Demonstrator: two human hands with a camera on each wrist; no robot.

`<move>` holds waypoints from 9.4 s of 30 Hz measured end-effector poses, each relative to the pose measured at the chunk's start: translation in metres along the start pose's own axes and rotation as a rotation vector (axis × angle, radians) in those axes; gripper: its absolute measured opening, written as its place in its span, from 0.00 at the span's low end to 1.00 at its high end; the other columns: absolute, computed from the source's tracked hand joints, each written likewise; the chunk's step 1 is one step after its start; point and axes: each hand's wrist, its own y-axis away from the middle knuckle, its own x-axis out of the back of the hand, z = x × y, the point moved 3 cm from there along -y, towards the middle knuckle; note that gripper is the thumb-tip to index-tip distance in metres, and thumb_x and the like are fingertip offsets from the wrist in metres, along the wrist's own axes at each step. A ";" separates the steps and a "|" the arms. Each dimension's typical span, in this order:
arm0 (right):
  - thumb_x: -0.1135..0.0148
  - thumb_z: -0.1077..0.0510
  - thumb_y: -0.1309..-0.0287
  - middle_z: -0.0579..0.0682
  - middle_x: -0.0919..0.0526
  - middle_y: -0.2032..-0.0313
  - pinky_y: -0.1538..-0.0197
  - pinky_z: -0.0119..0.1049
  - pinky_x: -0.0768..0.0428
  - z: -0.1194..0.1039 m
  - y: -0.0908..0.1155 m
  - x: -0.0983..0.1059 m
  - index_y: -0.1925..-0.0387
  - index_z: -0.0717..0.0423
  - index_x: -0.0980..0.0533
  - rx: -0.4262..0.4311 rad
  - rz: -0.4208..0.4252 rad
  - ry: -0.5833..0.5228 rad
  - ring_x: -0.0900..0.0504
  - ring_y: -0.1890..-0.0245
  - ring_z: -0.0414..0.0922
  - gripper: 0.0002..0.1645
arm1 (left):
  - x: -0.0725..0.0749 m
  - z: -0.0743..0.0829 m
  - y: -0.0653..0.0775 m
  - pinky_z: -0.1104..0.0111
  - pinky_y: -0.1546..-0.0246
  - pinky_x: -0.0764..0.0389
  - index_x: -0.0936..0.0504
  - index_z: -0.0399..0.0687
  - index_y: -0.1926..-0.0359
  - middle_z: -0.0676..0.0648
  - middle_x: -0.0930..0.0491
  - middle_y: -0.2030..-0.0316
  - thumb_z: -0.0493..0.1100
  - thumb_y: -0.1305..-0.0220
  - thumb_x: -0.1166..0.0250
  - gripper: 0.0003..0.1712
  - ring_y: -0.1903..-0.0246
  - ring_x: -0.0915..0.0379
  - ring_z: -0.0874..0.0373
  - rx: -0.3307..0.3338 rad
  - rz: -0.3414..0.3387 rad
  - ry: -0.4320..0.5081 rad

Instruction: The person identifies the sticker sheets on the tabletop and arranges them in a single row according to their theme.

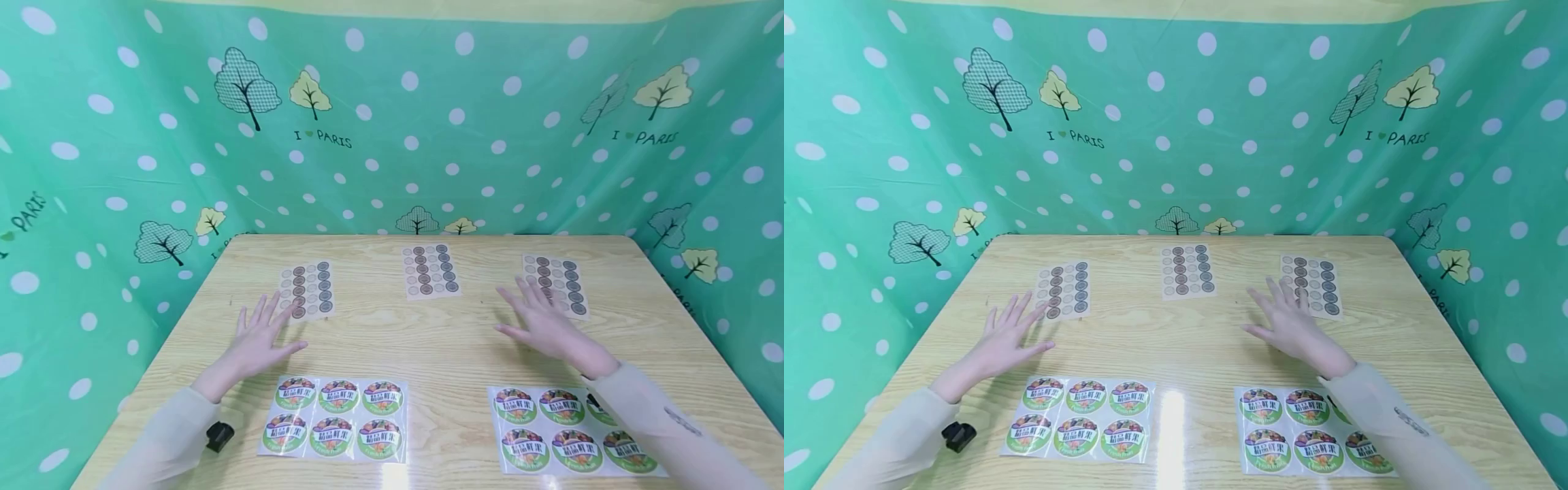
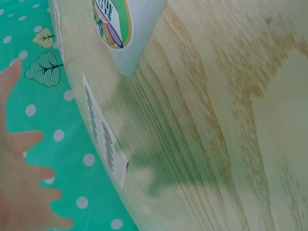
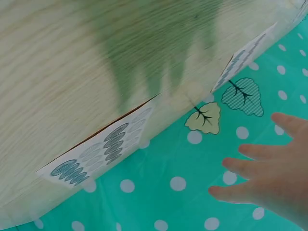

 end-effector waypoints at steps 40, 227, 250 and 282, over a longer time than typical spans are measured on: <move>0.46 0.45 0.44 0.66 0.42 0.40 0.39 0.58 0.47 -0.083 -0.077 -0.022 0.39 0.57 0.40 0.164 -0.030 -0.167 0.42 0.41 0.63 0.35 | 0.017 -0.026 -0.017 0.41 0.47 0.42 0.37 0.31 0.42 0.28 0.40 0.45 0.50 0.41 0.43 0.33 0.46 0.44 0.32 0.062 0.104 0.160; 0.42 0.77 0.59 0.54 0.21 0.77 0.72 0.38 0.19 -0.329 -0.134 -0.141 0.55 0.55 0.27 -0.611 -0.138 -1.534 0.21 0.79 0.47 0.27 | 0.009 -0.102 0.044 0.77 0.69 0.24 0.55 0.33 0.35 0.69 0.25 0.74 0.36 0.42 0.43 0.39 0.71 0.28 0.74 0.702 0.061 1.230; 0.46 0.81 0.62 0.58 0.22 0.78 0.73 0.39 0.19 -0.336 -0.135 -0.151 0.47 0.58 0.31 -0.575 -0.107 -1.567 0.20 0.78 0.53 0.36 | 0.003 -0.117 0.040 0.75 0.73 0.23 0.48 0.31 0.37 0.63 0.26 0.76 0.35 0.47 0.39 0.40 0.76 0.28 0.71 0.739 0.030 0.994; 0.40 0.68 0.53 0.55 0.20 0.73 0.65 0.37 0.19 -0.297 -0.132 -0.124 0.57 0.62 0.25 -0.301 -0.348 -1.301 0.19 0.68 0.52 0.16 | -0.002 -0.117 0.023 0.64 0.60 0.27 0.33 0.32 0.45 0.29 0.28 0.54 0.43 0.42 0.46 0.26 0.55 0.32 0.40 0.591 0.195 0.496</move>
